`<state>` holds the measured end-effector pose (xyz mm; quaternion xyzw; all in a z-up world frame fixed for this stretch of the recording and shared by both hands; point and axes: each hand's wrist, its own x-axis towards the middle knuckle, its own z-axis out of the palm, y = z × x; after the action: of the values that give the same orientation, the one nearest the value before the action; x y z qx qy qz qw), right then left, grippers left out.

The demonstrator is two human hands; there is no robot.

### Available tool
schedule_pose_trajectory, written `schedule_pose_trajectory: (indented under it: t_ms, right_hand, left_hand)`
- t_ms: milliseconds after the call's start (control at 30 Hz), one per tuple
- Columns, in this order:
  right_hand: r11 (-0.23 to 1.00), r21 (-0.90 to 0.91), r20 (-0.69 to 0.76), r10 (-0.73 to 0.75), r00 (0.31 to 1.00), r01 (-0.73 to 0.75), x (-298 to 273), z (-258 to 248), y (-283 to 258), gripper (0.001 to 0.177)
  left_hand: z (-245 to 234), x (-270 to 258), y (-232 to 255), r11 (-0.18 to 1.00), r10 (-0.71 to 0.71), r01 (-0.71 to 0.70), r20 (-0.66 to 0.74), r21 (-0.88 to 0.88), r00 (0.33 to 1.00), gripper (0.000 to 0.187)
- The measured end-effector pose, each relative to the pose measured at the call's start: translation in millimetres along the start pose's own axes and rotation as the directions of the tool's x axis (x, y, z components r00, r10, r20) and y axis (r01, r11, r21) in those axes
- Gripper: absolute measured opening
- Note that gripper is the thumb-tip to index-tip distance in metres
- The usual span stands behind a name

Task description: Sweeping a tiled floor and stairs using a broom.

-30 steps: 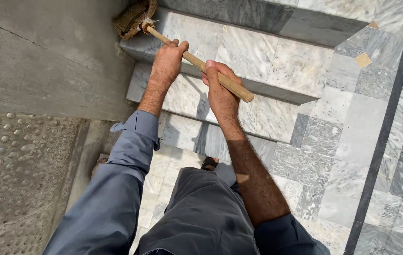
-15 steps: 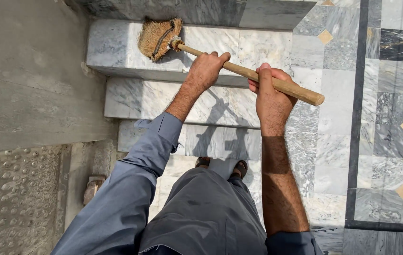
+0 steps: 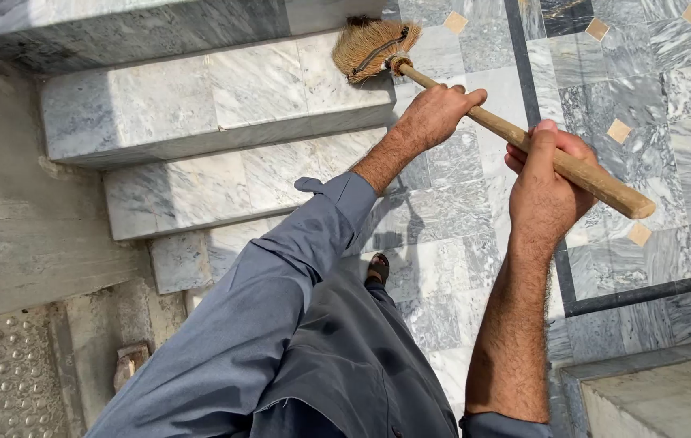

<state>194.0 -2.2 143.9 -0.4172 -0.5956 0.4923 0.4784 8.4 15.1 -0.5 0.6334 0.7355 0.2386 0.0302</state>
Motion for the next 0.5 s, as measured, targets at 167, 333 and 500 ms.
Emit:
schedule_pose_trajectory:
  t_ms: [167,333,500]
  right_hand:
    - [0.995,-0.058,0.067,-0.074,0.995,0.078,-4.1,-62.9,-15.2,0.022]
    - [0.998,0.024,0.154,-0.068,0.986,0.065,-12.8,-129.5,-6.8,0.024]
    - [0.987,0.064,0.347,0.117,0.93,-0.148,-24.0,-135.7,29.0,0.023]
  left_hand:
    - [15.5,11.6,53.9,0.996,0.093,-0.093,-0.05,-0.008,0.994,0.034]
    - [0.6,-44.1,105.1,0.992,0.097,-0.094,-0.032,0.086,0.995,0.025]
    - [-12.6,-126.2,112.0,0.956,-0.177,0.143,0.117,0.257,0.977,0.018]
